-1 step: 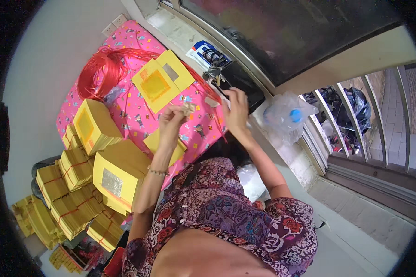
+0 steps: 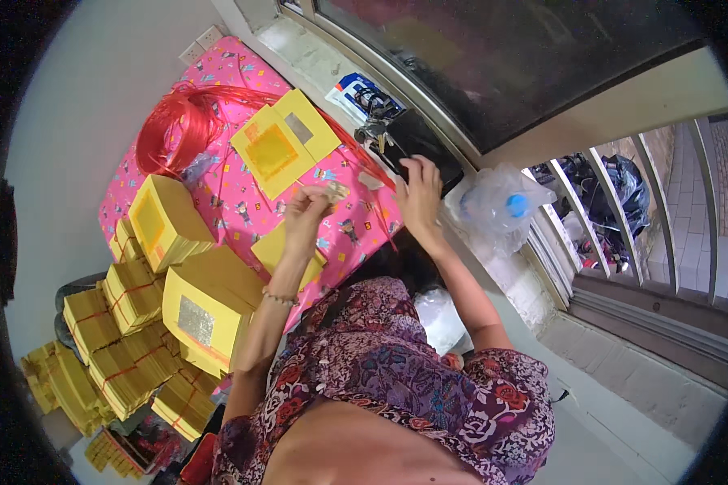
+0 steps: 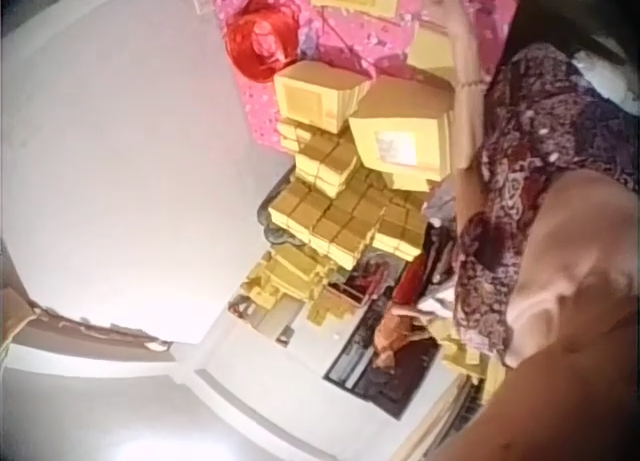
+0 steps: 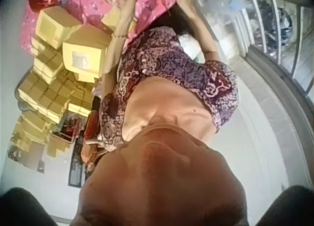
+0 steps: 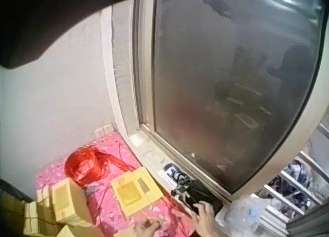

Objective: Organizing and bundling sheets of yellow Joss paper using rubber bands.

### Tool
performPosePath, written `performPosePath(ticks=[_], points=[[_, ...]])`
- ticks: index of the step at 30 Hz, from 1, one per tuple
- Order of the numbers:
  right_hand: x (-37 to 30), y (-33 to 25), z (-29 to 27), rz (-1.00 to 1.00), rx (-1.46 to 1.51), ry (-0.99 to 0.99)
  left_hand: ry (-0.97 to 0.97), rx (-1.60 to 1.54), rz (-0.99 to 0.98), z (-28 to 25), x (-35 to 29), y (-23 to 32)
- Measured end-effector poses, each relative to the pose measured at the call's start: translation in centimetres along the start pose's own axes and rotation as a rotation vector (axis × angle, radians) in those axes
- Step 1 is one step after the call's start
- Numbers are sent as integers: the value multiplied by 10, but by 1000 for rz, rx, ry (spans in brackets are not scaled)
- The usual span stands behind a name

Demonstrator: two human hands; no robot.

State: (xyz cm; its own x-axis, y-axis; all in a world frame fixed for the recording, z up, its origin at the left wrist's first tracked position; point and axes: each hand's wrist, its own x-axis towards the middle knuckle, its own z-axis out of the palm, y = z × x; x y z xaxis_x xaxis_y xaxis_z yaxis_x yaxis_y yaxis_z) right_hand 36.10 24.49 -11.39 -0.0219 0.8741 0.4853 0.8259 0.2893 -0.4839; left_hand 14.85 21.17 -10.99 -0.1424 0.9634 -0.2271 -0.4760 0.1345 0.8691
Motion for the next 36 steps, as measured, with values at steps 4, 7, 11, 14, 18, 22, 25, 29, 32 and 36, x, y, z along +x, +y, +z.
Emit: performPosePath(ticks=[4, 7, 11, 14, 18, 22, 25, 29, 32, 36], points=[[4, 34, 4, 45, -241, -26, -95, 192, 29, 36, 22, -35], [13, 36, 3, 64, -260, -39, -166, 313, 112, 63, 36, -52], [13, 49, 3, -1, -244, -59, -215, 420, 108, 87, 56, -79], [12, 53, 1, -22, -185, -11, -184, 543, 61, 96, 69, -90], [15, 52, -12, 17, -72, 0, -174, 583, 52, 105, 82, -98], [12, 51, -13, -1, -58, -7, -169, 328, -27, 121, 95, -110], [10, 48, -10, -23, -50, -19, -171, 225, -48, 125, 95, -111], [5, 48, -4, -95, -157, -109, -42, 211, -159, 113, 82, -121], [2, 52, 2, -105, -194, -76, -56, 231, -63, 97, 69, -132], [3, 28, -1, -221, -162, -25, -145, 80, 5, 66, 16, -71]])
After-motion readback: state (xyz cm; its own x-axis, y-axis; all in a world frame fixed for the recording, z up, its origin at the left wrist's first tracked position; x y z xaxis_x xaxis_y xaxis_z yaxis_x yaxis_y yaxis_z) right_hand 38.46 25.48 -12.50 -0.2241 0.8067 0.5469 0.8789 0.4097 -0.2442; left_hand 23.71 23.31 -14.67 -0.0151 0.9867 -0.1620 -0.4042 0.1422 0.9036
